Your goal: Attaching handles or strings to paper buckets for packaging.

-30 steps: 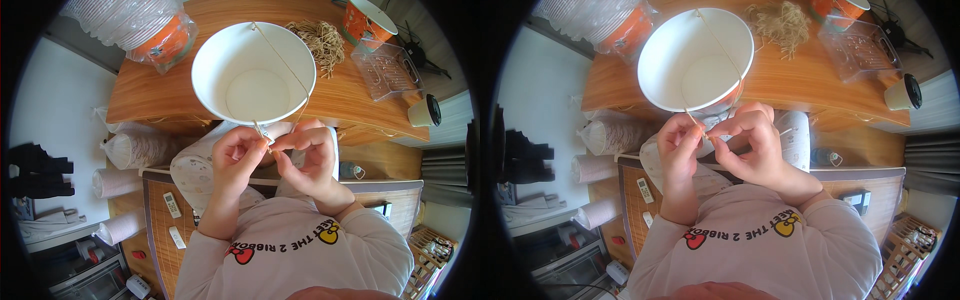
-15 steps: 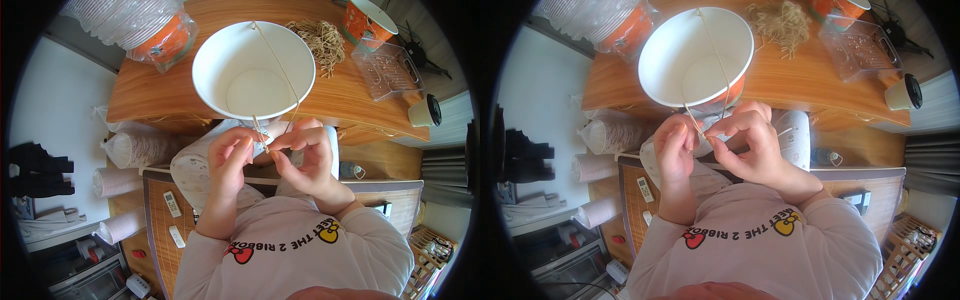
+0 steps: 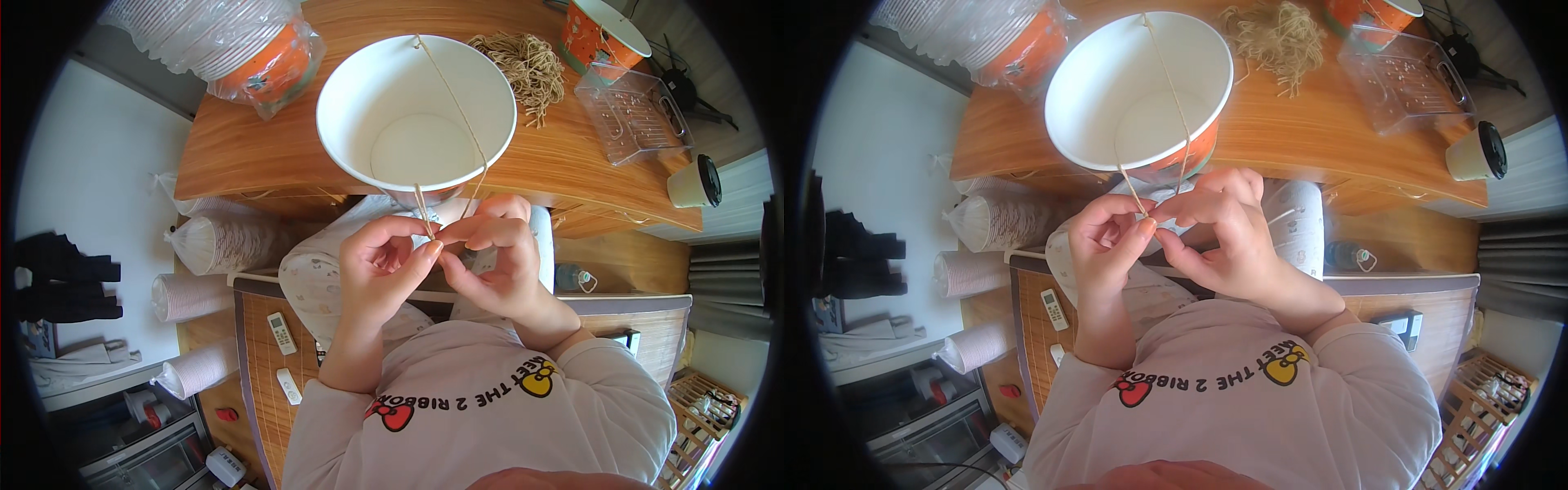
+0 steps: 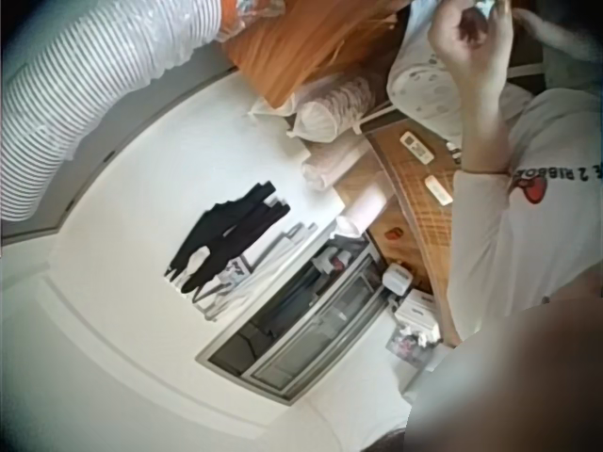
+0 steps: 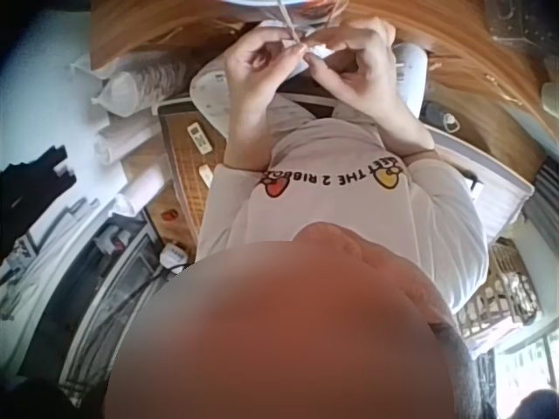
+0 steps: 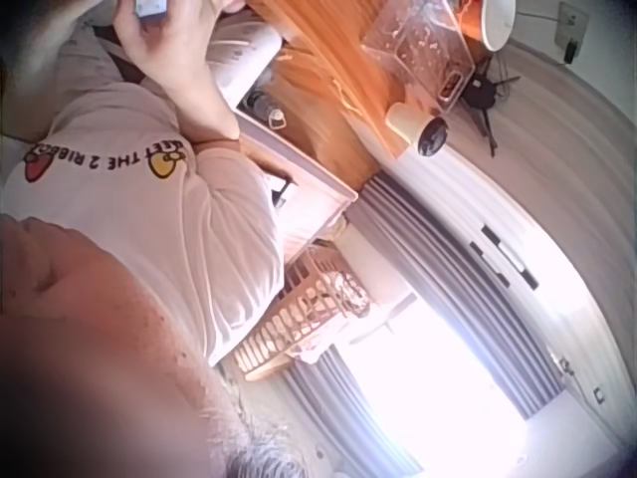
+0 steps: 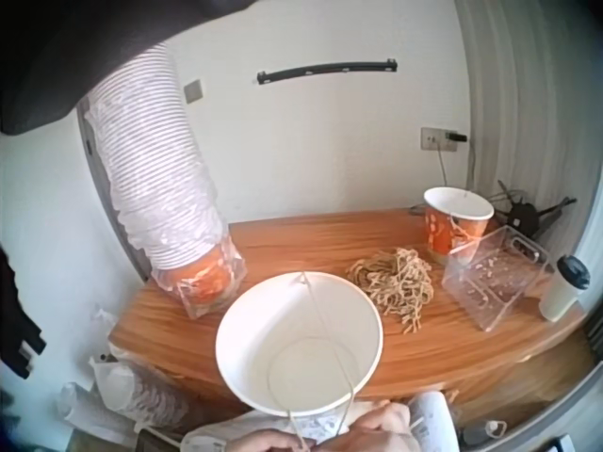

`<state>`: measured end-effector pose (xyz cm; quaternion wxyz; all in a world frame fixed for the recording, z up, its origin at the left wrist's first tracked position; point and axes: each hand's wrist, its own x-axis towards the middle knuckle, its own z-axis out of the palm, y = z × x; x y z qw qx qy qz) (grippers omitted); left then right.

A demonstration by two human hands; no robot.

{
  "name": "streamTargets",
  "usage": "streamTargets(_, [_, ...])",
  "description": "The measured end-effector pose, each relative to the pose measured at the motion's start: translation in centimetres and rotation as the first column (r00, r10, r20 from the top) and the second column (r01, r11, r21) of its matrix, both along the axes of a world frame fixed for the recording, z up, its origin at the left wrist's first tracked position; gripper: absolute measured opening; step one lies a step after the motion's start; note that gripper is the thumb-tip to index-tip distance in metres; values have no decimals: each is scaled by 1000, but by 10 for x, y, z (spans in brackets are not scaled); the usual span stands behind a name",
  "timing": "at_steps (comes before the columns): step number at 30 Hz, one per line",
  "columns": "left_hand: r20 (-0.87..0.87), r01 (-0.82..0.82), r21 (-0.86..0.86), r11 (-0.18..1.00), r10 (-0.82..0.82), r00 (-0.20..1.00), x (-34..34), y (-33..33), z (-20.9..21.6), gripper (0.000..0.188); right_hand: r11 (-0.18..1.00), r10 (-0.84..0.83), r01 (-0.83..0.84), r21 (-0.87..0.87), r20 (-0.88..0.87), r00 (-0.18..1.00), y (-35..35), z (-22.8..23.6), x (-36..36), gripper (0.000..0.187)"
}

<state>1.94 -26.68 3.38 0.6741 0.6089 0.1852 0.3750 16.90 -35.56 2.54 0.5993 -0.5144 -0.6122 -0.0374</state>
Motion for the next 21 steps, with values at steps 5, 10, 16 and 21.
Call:
streamTargets(5, [29,5,-36,999,-4,1000,1,-2,-1,13,1000,-30,29,10,51,998,0,-4,1,47])
streamTargets(10, [58,25,-164,986,-16,998,7,-5,-3,13,999,-49,48,26,47,998,0,-5,2,44])
streamTargets(16, [142,106,-245,964,-72,987,7,-8,-13,14,998,-56,55,43,31,998,-3,-4,5,41])
streamTargets(21, [201,152,-382,911,-78,976,10,-10,-11,14,998,-52,51,41,16,999,-4,-8,4,40])
